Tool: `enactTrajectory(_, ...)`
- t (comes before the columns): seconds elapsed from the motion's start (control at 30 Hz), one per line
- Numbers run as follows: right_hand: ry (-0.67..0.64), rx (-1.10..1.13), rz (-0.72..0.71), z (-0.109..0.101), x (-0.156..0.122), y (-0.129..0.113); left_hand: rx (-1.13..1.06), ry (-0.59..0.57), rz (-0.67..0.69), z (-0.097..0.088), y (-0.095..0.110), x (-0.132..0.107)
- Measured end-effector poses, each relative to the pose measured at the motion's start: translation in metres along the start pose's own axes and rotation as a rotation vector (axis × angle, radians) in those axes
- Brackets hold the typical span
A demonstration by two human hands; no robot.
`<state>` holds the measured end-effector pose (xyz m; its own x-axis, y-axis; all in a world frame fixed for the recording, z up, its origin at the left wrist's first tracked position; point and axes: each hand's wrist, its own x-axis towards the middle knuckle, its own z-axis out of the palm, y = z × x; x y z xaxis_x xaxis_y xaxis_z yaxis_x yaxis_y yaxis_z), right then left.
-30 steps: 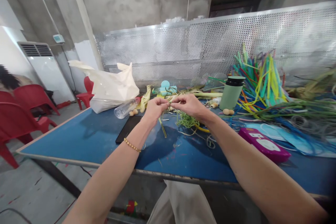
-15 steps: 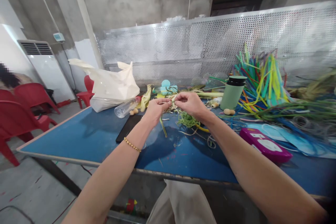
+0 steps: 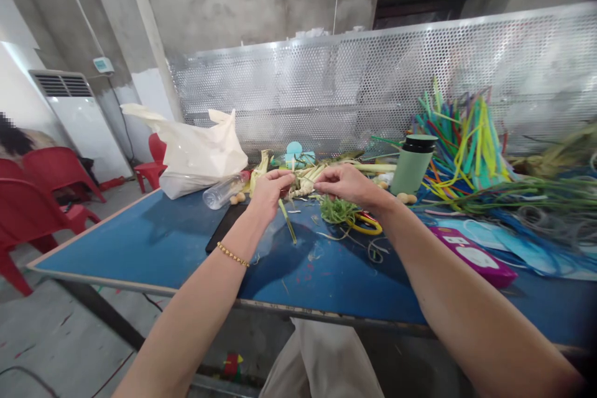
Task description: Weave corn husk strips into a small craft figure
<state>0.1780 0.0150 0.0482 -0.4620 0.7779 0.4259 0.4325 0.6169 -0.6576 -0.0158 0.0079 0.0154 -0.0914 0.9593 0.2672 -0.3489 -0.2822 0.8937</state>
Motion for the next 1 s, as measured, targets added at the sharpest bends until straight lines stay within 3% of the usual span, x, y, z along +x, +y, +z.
enactTrajectory(0.13,0.122,-0.082,-0.063,0.008,0.003,0.001,-0.015,-0.031,-0.038,0.003,-0.003,-0.002)
enactTrajectory(0.2,0.114,-0.046,-0.063,0.017,0.004,0.000,-0.019,-0.058,-0.046,0.005,-0.004,-0.004)
enactTrajectory(0.37,0.106,0.197,0.096,0.032,0.003,-0.004,-0.026,-0.086,-0.043,0.008,-0.004,-0.007)
enactTrajectory(0.47,0.113,0.298,0.188,0.028,0.000,-0.007,-0.037,-0.066,-0.048,0.006,-0.003,-0.005)
enactTrajectory(0.57,0.110,0.330,0.175,0.020,-0.001,-0.008,-0.024,-0.044,-0.044,0.006,-0.002,-0.005)
enactTrajectory(0.7,0.145,0.312,0.135,0.014,0.000,-0.008,-0.007,-0.037,-0.055,0.006,-0.001,-0.005)
enactTrajectory(1.0,0.170,0.217,0.194,0.005,0.000,-0.009,0.089,-0.020,0.007,0.007,-0.002,-0.006)
